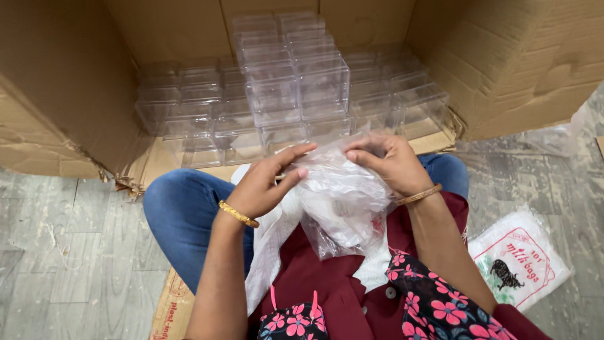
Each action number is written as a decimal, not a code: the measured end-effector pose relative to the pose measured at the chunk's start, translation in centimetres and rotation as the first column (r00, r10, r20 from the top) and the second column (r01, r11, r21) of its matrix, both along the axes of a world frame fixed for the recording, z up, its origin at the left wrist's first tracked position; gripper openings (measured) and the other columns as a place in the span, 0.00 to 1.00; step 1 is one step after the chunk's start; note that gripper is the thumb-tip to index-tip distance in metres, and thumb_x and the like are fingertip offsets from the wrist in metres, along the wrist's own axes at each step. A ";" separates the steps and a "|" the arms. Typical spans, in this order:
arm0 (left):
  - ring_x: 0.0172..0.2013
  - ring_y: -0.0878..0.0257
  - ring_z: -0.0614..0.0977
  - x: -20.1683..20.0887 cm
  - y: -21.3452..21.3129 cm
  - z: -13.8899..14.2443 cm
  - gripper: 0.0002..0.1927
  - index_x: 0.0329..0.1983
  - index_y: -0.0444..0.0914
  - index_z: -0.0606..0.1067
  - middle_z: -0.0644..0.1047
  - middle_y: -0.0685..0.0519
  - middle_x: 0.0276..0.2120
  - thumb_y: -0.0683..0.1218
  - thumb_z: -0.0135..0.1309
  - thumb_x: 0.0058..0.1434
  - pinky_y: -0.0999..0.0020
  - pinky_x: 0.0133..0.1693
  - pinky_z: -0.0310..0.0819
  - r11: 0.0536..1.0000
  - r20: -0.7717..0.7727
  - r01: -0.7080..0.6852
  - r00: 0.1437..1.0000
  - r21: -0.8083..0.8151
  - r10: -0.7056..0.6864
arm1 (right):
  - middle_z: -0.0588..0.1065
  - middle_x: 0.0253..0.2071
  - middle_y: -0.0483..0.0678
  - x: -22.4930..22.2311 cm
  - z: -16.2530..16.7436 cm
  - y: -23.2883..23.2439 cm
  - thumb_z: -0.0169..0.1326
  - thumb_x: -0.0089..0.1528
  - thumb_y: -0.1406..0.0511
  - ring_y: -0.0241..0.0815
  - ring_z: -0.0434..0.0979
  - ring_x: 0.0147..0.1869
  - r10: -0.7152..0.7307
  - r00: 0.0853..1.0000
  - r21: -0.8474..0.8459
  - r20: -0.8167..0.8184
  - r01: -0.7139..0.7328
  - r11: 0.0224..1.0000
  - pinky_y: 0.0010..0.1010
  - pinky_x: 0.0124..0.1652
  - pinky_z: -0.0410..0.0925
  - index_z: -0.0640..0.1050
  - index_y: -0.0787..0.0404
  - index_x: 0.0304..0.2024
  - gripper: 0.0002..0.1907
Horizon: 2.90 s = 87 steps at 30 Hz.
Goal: The person sits on the floor and repeatedly removes small clear plastic containers from a plastic bag, then places them into a large cardboard box. The person continues this process, stacking the containers inside the box.
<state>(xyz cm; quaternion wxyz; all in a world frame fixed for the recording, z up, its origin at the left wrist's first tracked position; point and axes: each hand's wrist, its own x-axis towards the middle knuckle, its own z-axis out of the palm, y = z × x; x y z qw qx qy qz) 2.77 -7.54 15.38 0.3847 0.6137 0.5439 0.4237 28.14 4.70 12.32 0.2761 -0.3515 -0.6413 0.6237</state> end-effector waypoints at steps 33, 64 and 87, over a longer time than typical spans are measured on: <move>0.41 0.61 0.86 -0.6 1.8 -5.8 0.23 0.51 0.36 0.79 0.84 0.51 0.46 0.56 0.51 0.61 0.62 0.46 0.81 0.874 0.736 0.091 0.585 -0.477 0.341 | 0.82 0.40 0.49 -4.4 3.4 -7.1 0.52 0.68 0.60 0.47 0.83 0.43 0.503 0.818 0.407 0.278 -0.575 0.710 0.34 0.45 0.73 0.81 0.61 0.43 0.13; 0.29 0.74 0.68 3.9 4.2 -10.6 0.12 0.38 0.37 0.80 0.73 0.62 0.29 0.50 0.57 0.71 0.76 0.32 0.62 0.939 0.683 -0.263 0.646 -0.220 0.341 | 0.80 0.32 0.38 -3.5 -2.0 0.2 0.58 0.65 0.63 0.24 0.70 0.31 -0.065 0.996 0.132 0.058 0.057 0.990 0.18 0.30 0.64 0.85 0.63 0.47 0.13; 0.29 0.50 0.82 2.5 11.4 -5.3 0.15 0.58 0.39 0.71 0.80 0.44 0.27 0.42 0.49 0.69 0.56 0.32 0.73 0.773 -0.122 -0.606 0.767 0.188 0.630 | 0.79 0.51 0.53 -5.1 -0.1 7.6 0.47 0.60 0.80 0.46 0.83 0.48 -0.287 0.958 0.833 -0.012 0.169 0.528 0.30 0.48 0.74 0.79 0.55 0.60 0.28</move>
